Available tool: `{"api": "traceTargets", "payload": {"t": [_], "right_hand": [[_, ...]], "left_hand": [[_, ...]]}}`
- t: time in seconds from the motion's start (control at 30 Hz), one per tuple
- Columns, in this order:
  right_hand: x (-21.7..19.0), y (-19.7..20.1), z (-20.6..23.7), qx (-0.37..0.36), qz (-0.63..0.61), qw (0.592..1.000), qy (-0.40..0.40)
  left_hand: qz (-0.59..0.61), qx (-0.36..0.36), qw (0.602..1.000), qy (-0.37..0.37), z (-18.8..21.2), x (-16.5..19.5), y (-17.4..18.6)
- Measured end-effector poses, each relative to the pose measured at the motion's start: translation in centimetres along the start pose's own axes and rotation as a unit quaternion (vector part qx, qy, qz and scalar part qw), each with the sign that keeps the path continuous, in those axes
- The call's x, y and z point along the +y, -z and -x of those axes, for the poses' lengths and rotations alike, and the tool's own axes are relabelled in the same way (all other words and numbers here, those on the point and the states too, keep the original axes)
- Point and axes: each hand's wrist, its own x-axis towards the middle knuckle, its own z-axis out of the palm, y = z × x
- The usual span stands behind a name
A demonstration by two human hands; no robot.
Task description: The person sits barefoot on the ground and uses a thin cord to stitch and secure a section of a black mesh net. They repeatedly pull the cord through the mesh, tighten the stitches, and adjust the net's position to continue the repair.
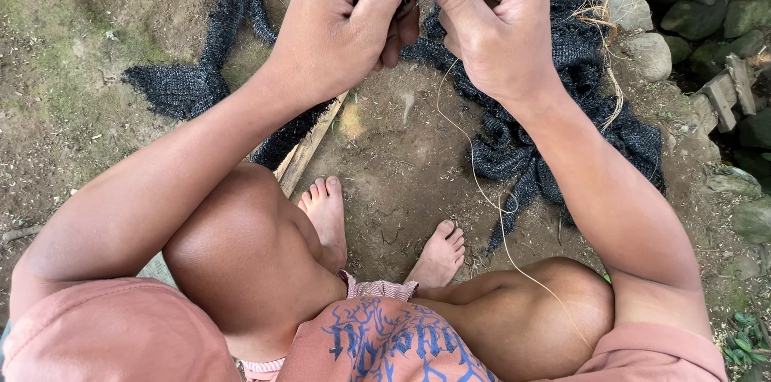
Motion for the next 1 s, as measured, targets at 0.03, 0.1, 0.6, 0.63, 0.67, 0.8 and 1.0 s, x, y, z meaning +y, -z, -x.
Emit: {"api": "traceTargets", "payload": {"t": [0.03, 0.1, 0.6, 0.63, 0.67, 0.8, 1.0], "right_hand": [[0.0, -0.1, 0.0, 0.0, -0.002, 1.0, 0.0], [0.1, -0.2, 0.1, -0.002, -0.01, 1.0, 0.0], [0.0, -0.7, 0.3, 0.012, 0.003, 1.0, -0.012], [0.0, -0.7, 0.3, 0.011, 0.008, 1.0, -0.008], [0.0, -0.8, 0.3, 0.01, 0.013, 1.0, -0.004], [0.3, -0.9, 0.1, 0.011, 0.016, 1.0, 0.002], [1.1, -0.3, 0.0, -0.026, -0.038, 0.999, 0.0]], "left_hand": [[0.009, 0.0, 1.0, 0.005, 0.0, 0.0, 0.0], [0.022, 0.002, 1.0, 0.013, 0.1, 0.2, 0.1], [0.033, 0.0, 0.999, 0.02, 0.5, -0.3, 0.4], [0.034, 0.001, 0.999, 0.019, 0.5, -0.3, 0.4], [0.035, 0.001, 0.999, 0.017, 0.5, -0.4, 0.4], [0.056, -0.001, 0.998, 0.039, 0.6, -0.4, 0.5], [0.134, -0.036, 0.986, 0.097, 0.2, -0.7, 1.3]]}}
